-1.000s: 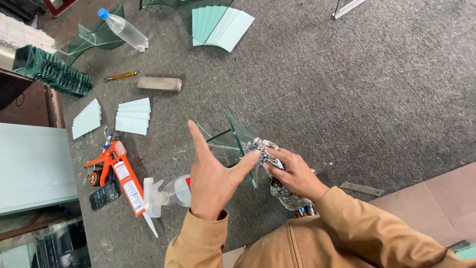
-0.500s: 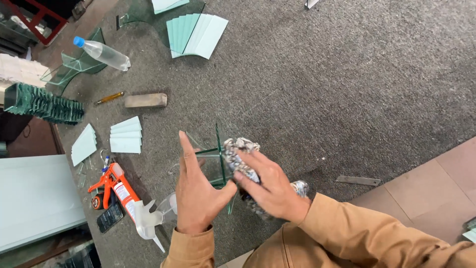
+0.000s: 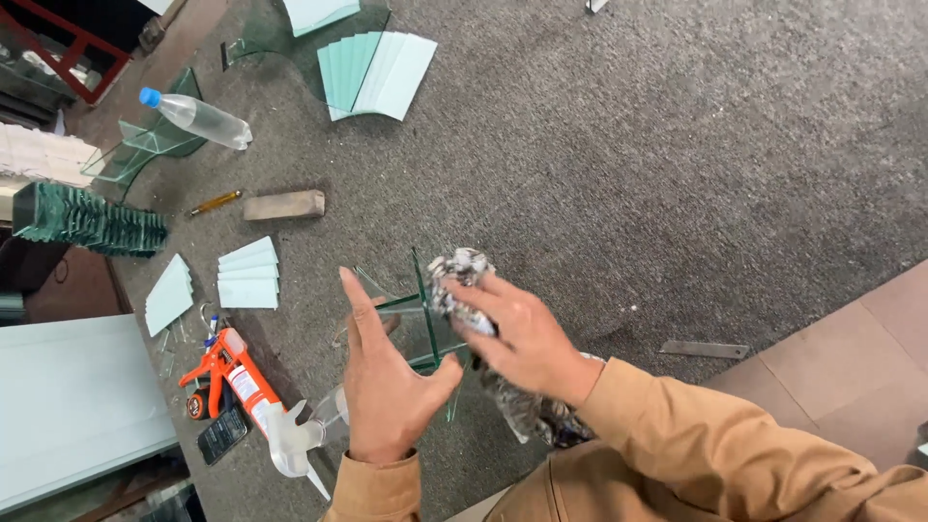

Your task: The person cleans a curved glass piece on a workbench using a spray bottle and a cloth. They spray the glass, wipe it with the cloth, and handle the piece carefully while other glass pieces and tools are visible nearby.

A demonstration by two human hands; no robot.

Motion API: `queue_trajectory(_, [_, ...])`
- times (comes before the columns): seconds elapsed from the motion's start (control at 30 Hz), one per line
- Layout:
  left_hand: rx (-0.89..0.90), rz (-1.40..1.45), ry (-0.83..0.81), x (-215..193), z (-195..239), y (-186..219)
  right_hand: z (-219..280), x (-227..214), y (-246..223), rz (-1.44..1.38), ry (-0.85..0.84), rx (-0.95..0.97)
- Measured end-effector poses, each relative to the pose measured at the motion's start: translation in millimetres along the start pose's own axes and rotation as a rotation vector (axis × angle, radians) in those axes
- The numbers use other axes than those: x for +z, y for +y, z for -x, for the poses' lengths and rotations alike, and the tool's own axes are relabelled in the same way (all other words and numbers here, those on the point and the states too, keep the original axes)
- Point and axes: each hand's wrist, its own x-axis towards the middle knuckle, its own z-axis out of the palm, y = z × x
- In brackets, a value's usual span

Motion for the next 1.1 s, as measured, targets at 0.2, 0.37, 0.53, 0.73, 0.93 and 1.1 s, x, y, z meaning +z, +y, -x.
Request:
queue_trajectory(0.2, [-0.033, 0.031, -0.011, 1, 6, -1, -11, -48, -18, 0.172, -0.093, -0.105])
queue_trajectory(0.37, [0.058, 0.022, -0.003, 7, 1, -2, -49, -55, 6, 0.736, -0.315, -0.518])
queue_trajectory(0.53, [0.061, 0.157, -0.002, -5, 8, 12, -86, -93, 7, 0.662, -0.092, -0.252])
queue_trajectory(0.73, [0.044, 0.194, -0.071, -12, 5, 9, -34, -47, 0, 0.405, -0.100, -0.161])
queue_trajectory(0.93, [-0.061, 0.250, -0.072, -34, 0, -31, 14, -21, 61, 0.018, 0.122, 0.324])
queue_trajectory(1.1, [-0.275, 0.323, -0.142, -31, -16, -82, 14, -33, 48, -0.147, 0.177, 0.574])
